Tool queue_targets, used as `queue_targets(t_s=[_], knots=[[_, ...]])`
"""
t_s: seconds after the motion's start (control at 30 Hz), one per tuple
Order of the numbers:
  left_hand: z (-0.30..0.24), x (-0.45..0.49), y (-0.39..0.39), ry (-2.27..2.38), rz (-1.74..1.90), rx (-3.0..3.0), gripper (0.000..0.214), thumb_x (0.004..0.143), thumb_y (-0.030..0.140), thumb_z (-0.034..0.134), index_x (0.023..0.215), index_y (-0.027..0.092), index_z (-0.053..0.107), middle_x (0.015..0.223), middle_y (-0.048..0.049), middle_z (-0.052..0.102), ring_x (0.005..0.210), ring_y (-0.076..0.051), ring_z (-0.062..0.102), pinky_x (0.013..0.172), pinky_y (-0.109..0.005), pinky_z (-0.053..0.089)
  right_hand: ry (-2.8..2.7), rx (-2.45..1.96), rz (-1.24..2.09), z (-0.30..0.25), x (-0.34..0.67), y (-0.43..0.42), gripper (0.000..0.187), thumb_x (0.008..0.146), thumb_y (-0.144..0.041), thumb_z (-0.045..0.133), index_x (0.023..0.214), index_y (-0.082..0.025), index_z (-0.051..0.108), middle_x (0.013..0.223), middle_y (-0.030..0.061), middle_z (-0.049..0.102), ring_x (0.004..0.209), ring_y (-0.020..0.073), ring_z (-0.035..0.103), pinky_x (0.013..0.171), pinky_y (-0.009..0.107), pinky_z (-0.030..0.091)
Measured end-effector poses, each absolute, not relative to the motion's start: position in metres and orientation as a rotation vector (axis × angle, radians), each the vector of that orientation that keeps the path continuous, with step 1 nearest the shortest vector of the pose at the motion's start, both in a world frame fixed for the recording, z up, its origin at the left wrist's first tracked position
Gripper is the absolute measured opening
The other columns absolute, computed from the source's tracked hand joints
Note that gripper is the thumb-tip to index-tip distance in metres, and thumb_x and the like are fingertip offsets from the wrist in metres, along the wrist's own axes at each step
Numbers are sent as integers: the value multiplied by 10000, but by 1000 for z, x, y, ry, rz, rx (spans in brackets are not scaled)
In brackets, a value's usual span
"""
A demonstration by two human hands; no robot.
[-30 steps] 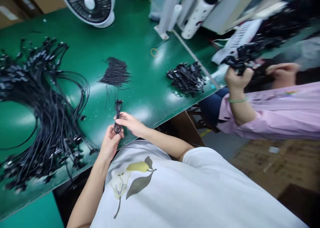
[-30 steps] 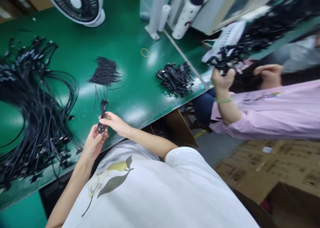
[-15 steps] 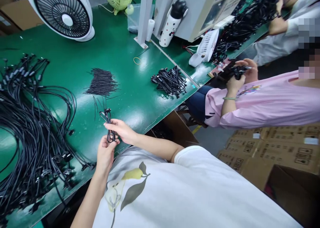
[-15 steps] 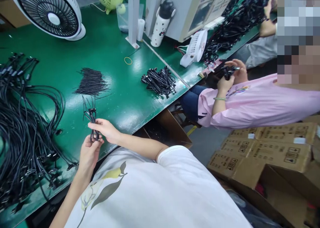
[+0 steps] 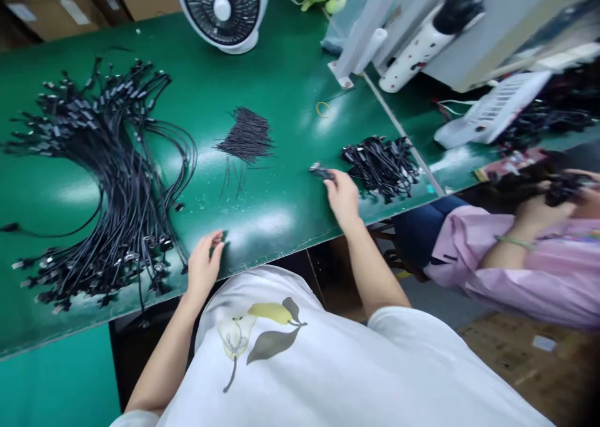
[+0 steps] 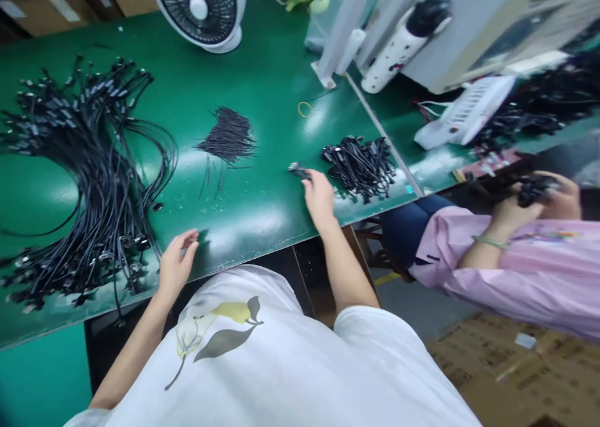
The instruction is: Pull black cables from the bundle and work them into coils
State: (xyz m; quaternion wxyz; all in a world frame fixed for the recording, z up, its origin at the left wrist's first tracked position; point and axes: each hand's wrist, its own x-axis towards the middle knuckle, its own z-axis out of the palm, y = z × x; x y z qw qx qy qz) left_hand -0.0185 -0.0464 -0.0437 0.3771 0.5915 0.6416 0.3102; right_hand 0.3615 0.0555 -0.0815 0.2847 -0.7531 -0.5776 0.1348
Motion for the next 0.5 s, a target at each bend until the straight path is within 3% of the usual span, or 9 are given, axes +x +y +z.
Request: queue_targets(t_s=[0.1,0.2,0.27,0.4,0.5], knots=[[-35,-52,-38,1859,831,1686,316,912,311,516,1177,174,620,1103,-119,678,966,-229,636,960,-408,465,-1598,-2087,264,-88,380,57,382,868,-187,528,1234,-103,595,1229,257,561,1087,279,477,965,435,328],[-29,-75,-27,2018,758,1784,360,922,298,498,1243,157,578,1167,-147,649,1058,-262,603,983,-413,435,-1612,-2073,252,-90,374,63,643,829,-281,642,1393,-45,446,1320,322,472,1171,335,409,981,469,289],[-27,-85,-18,2135,678,1839,421,918,300,506,1310,147,524,1225,-171,613,1122,-295,563,1002,-435,406,-1589,-2130,226,-89,369,72,760,796,-394,694,1406,-32,418,1253,326,505,1139,360,419,953,489,299],[-30,-95,-1,2290,396,1903,516,901,317,527,1352,72,468,1199,-236,584,1122,-359,522,967,-475,387,-1654,-2142,206,-95,368,95,439,899,-472,527,1190,-150,593,1168,268,529,1104,353,440,915,504,315],[-35,-99,8,2307,184,1950,475,902,300,513,1304,47,507,1147,-252,584,1086,-380,513,917,-477,393,-1632,-2191,125,-98,371,107,382,950,-437,404,1115,-166,616,1193,281,499,1135,362,422,892,529,318]])
